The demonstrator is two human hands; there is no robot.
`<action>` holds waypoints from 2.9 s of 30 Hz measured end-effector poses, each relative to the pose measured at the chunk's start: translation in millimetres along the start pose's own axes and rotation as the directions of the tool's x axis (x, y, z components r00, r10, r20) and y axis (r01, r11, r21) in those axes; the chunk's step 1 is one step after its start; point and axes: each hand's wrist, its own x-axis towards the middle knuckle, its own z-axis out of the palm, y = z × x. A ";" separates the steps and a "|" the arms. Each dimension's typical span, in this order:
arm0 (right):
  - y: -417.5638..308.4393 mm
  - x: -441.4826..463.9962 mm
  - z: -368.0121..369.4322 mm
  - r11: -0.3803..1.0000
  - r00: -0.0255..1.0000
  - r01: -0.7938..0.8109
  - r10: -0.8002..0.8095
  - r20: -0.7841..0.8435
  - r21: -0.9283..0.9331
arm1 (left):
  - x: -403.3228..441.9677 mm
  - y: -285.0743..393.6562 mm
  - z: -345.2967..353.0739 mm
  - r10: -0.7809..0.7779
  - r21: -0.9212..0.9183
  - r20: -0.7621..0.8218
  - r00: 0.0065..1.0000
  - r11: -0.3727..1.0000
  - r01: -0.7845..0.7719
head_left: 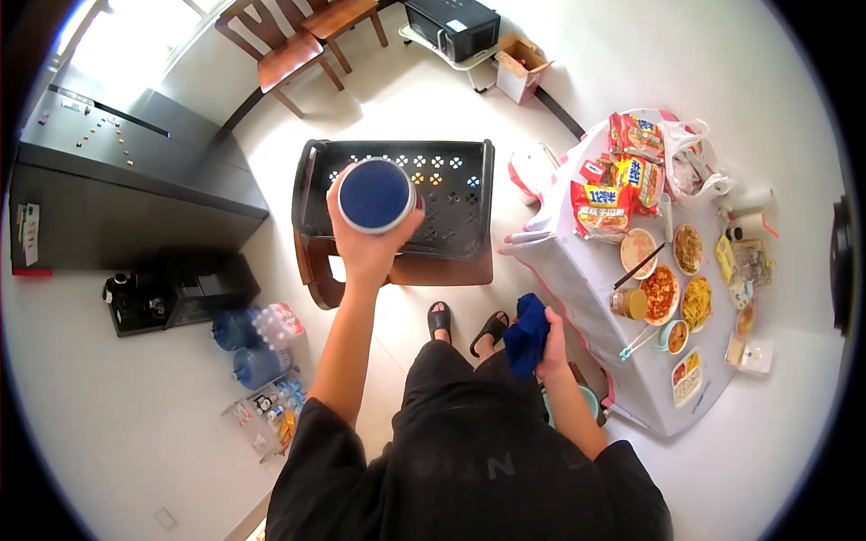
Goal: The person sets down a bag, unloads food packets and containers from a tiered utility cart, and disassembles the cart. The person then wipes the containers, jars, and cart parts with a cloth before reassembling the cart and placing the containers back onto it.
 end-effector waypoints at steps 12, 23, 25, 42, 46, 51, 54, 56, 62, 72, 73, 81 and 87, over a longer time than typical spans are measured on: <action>36.5 5.0 -18.8 0.993 0.994 0.017 -0.004 0.112 -0.119 | 11.8 -30.9 12.5 -0.163 -0.153 0.018 0.987 0.975 0.163; 95.5 52.2 8.5 0.942 0.962 -0.073 0.154 0.227 -0.329 | -235.1 -84.3 -39.3 -0.656 -0.071 0.167 0.736 0.737 0.672; 115.4 62.8 21.6 0.896 0.924 -0.065 0.220 0.314 -0.439 | -255.2 -80.9 -43.1 -0.756 -0.246 0.225 0.615 0.566 0.786; 296.3 428.0 67.6 0.490 0.984 -0.157 0.005 -0.177 -0.858 | -319.1 -184.7 -219.7 -0.858 -0.635 0.336 0.389 0.099 0.766; 316.0 467.6 73.2 0.565 0.954 -0.252 0.012 -0.298 -0.785 | -342.2 -200.6 -237.2 -0.864 -0.579 0.387 0.322 0.044 0.814; 329.9 478.3 63.5 0.743 0.968 -0.193 0.037 -0.248 -0.641 | -349.2 -205.7 -243.6 -0.872 -0.585 0.394 0.290 0.005 0.811; 333.1 475.8 53.2 0.680 0.965 -0.077 -0.132 -0.225 -0.729 | -340.1 -204.4 -241.6 -0.874 -0.556 0.396 0.280 0.014 0.831; 330.0 457.9 37.8 0.620 0.964 0.124 -0.260 -0.054 -0.775 | -338.2 -204.7 -239.2 -0.870 -0.531 0.394 0.296 0.047 0.846; 294.4 299.1 52.0 0.500 0.914 0.317 -0.388 0.119 -0.806 | -298.7 -193.3 -228.3 -0.829 -0.550 0.407 0.382 0.112 0.828; 219.3 124.7 132.5 0.333 0.732 0.674 -0.420 0.536 -0.659 | -203.2 -150.4 -222.4 -0.672 -0.160 0.629 0.391 0.380 0.911; 215.7 115.5 139.9 0.345 0.728 0.682 -0.411 0.550 -0.645 | -200.9 -145.7 -221.6 -0.674 -0.079 0.641 0.368 0.419 0.905; 190.3 57.7 176.3 0.822 0.875 0.471 -0.391 0.285 -0.319 | -179.6 -103.7 -201.3 -0.623 -0.023 0.560 0.546 0.646 0.763; 162.6 32.0 173.5 0.747 0.929 0.365 -0.255 0.269 -0.555 | -154.2 -69.4 -197.0 -0.578 0.092 0.592 0.562 0.740 0.666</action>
